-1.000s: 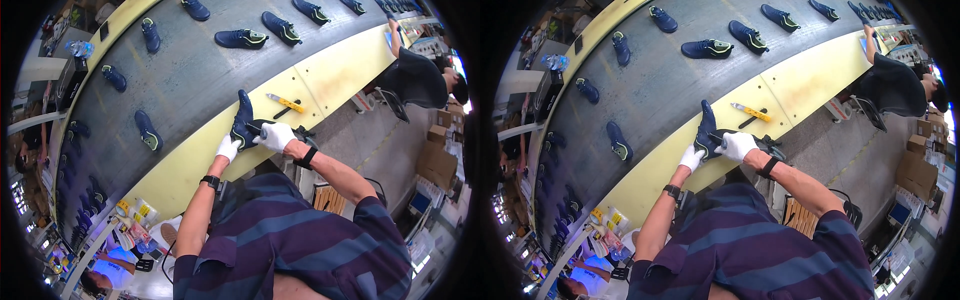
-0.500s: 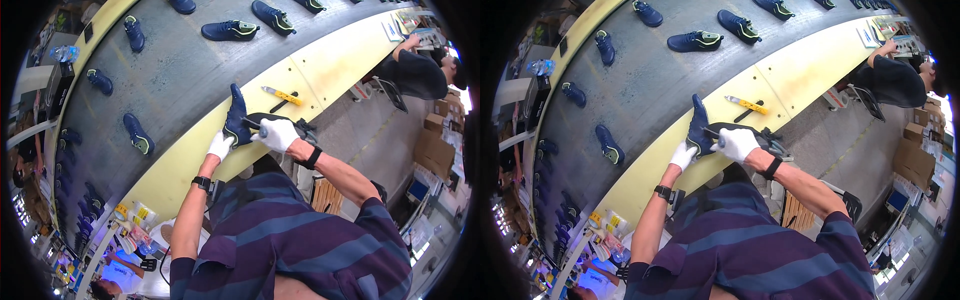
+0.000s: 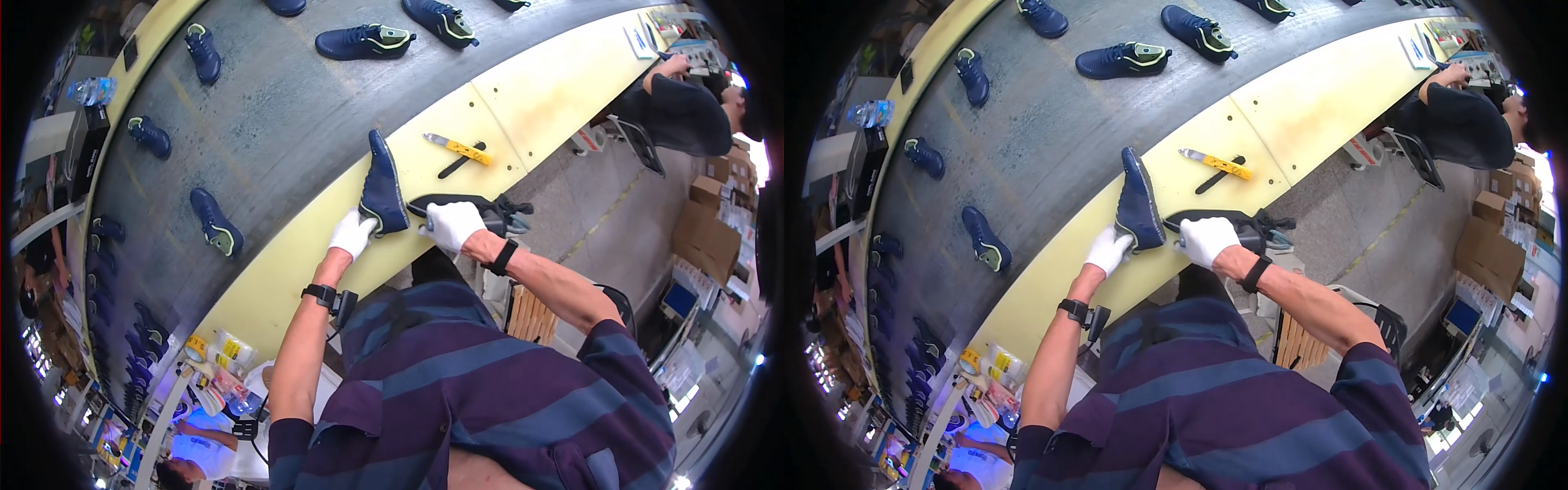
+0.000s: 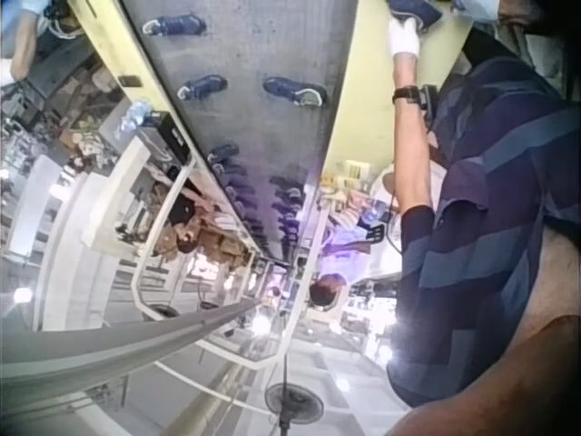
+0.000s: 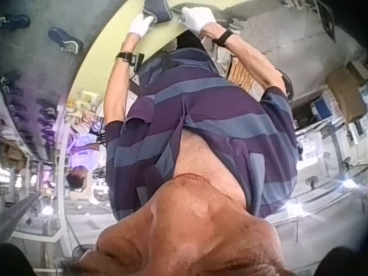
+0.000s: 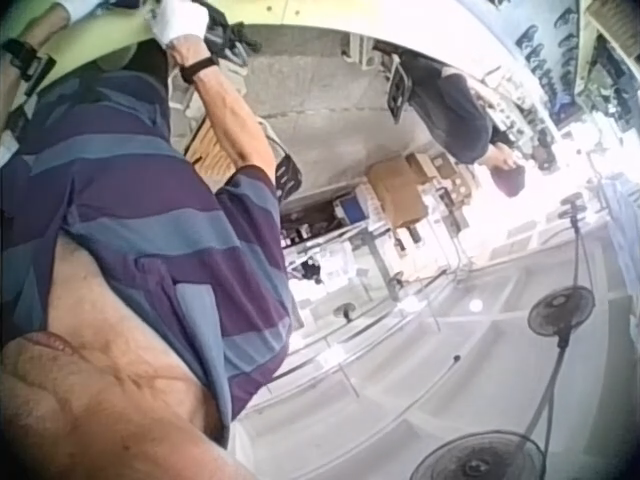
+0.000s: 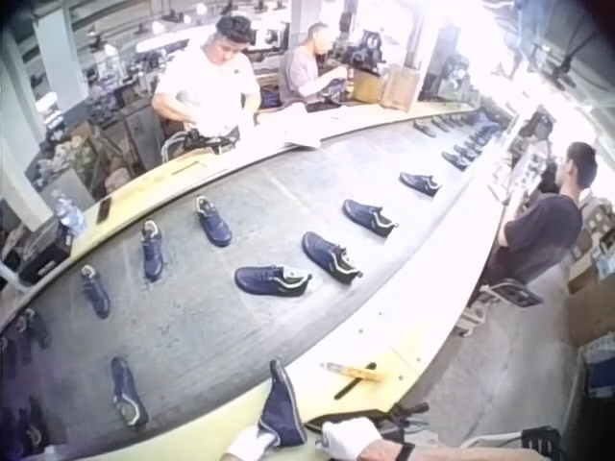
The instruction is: The worker is assembling shoes on a conveyor belt, applying glue and attaching soles.
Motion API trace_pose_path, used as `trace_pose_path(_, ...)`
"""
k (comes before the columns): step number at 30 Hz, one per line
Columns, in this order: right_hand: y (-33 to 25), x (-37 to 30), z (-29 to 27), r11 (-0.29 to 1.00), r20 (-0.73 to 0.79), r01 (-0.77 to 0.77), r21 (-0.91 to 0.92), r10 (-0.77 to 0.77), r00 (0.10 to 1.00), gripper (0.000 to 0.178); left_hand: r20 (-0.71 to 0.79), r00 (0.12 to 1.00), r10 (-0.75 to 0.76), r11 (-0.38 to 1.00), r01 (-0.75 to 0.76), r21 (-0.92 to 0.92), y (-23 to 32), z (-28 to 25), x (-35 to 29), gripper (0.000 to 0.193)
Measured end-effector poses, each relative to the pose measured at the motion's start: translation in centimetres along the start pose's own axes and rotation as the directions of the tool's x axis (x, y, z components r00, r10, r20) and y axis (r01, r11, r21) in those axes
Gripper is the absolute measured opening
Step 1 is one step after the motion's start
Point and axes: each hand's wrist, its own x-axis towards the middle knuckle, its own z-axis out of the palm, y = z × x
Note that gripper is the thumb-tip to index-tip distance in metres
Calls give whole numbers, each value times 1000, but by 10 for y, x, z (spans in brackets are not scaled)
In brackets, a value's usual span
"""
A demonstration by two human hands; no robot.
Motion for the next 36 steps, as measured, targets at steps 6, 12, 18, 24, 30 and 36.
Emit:
trace_pose_path(6,-7,-4,-20,971,-134,-65,232,98,986,42,-43,998,38,987,-44,-157,-4,2,-12,38)
trace_pose_path(12,-45,26,-37,981,-69,10,194,4,998,42,-139,985,107,994,-110,-17,-18,16,-2,44)
trace_pose_path(18,-47,41,-36,982,-39,34,184,-27,999,43,-142,989,39,988,-60,-144,-22,19,2,38)
trace_pose_path(24,-39,35,-33,983,21,-51,175,48,999,45,-199,979,50,989,-76,-125,-24,21,1,28)
trace_pose_path(30,-43,33,-39,969,115,-132,207,110,987,47,-201,979,26,994,-47,-100,-19,18,-4,32)
trace_pose_path(36,-73,44,-54,990,89,-93,108,84,993,42,-215,977,12,997,4,77,12,9,-17,42)
